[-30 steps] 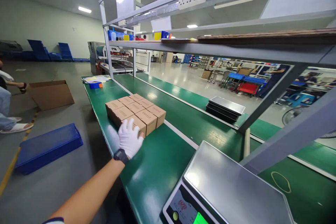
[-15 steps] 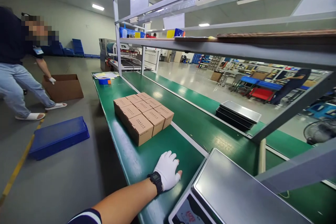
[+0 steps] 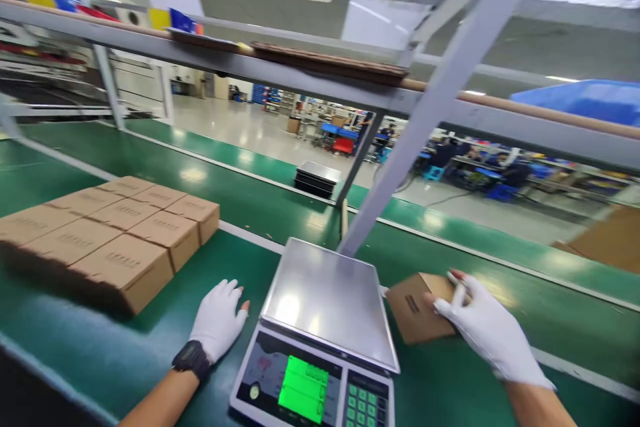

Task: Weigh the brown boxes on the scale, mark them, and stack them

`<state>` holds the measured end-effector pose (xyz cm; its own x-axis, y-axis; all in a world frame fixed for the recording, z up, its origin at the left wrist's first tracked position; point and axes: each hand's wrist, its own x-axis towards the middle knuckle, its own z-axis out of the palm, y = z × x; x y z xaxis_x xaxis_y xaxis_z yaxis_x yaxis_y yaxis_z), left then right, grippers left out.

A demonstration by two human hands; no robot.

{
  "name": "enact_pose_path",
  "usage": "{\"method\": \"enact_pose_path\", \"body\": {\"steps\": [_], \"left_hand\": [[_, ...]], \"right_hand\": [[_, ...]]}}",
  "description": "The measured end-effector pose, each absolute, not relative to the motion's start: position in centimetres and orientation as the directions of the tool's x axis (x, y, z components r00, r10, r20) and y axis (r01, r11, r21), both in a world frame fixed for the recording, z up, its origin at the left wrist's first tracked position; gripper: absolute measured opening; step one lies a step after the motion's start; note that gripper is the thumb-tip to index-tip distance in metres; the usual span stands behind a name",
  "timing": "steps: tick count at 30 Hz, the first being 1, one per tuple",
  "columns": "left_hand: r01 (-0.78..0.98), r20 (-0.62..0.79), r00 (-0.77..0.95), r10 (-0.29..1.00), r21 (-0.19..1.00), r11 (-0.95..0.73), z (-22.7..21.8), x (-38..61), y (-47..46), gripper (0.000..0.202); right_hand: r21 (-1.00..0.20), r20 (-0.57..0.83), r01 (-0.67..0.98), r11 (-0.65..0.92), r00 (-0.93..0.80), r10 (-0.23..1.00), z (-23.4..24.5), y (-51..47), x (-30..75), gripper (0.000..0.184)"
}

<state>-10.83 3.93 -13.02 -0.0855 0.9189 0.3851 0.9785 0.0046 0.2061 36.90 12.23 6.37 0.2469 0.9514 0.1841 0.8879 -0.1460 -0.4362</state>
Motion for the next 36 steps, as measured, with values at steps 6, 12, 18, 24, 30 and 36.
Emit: {"method": "enact_pose_path", "body": {"steps": [6,12,18,24,30,36], "left_hand": [[0.997,0.401,-0.050,0.915,0.073,0.023,-14.1,-11.4,4.0,0.054],[0.995,0.409,-0.061,0.910,0.097,0.022,-13.5,-11.6,3.5,0.054],[0.995,0.420,-0.032,0.907,0.098,-0.011,-12.9,-11.7,3.5,0.053],[0.995,0.395,-0.042,0.918,0.104,0.001,-12.8,-11.6,3.5,0.054],[0.979,0.349,-0.089,0.933,0.204,0.017,-12.5,-10.1,2.6,0.058],[0.785,0.091,-0.302,0.949,0.588,0.193,-10.8,-8.9,1.3,0.074]], "right_hand": [[-0.258,0.082,0.960,0.106,-0.087,0.993,12.4,10.3,24.0,0.078],[-0.604,0.306,0.763,0.232,-0.048,0.951,9.2,10.6,24.0,0.053],[-0.782,0.008,0.601,-0.163,0.272,0.962,-5.7,10.3,31.1,0.058],[-0.827,-0.091,0.488,-0.280,0.374,0.923,-11.5,3.4,30.6,0.068],[-0.797,-0.173,0.474,-0.375,0.415,0.893,-11.2,3.3,29.9,0.087],[-0.824,-0.106,0.505,-0.257,0.308,0.945,-8.4,5.2,31.1,0.068]]}}
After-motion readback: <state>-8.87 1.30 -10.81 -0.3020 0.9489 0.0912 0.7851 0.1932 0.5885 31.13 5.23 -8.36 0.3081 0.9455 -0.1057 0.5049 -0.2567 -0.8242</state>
